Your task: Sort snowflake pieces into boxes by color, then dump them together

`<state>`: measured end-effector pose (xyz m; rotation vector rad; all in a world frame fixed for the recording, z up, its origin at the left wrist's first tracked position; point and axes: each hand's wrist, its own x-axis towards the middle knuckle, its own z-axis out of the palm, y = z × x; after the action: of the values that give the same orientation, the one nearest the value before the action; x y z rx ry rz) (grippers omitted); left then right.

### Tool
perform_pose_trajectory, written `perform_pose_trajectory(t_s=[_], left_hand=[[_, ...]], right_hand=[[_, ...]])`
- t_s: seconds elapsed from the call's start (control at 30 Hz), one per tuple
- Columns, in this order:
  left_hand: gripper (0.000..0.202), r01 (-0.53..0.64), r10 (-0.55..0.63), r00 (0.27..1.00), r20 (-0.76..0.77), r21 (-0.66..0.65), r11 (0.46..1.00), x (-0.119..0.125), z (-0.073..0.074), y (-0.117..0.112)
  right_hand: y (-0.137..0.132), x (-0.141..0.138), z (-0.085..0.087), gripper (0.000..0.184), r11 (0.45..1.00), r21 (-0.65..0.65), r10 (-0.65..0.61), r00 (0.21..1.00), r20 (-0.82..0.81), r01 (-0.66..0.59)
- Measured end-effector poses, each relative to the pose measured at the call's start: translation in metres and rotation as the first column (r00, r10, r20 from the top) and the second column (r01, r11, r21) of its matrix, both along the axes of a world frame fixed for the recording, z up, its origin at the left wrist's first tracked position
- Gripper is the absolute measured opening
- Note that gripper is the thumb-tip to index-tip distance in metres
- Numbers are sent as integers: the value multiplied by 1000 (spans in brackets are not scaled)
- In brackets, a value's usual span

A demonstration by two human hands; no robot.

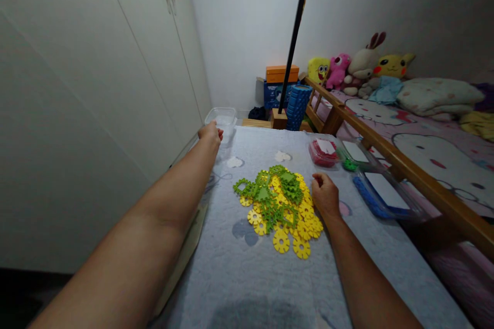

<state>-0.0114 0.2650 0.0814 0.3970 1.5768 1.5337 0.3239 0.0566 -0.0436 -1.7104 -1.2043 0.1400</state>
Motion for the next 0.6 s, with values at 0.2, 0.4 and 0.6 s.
perform_pose_trajectory(t_s=[0.2, 0.4, 0.6], left_hand=[[21, -40, 41, 998, -40, 24, 999, -14, -5, 11], [19, -16, 19, 997, -81, 34, 999, -16, -3, 14], [19, 25, -24, 997, -79, 17, 1000, -15, -2, 15]], right_hand=[[0, 0, 0, 35, 1000, -14, 4, 1000, 21, -4], [1, 0, -2, 33, 1000, -11, -2, 1000, 20, 2], [1, 0, -4, 32, 1000, 2, 8, 1000, 9, -8]])
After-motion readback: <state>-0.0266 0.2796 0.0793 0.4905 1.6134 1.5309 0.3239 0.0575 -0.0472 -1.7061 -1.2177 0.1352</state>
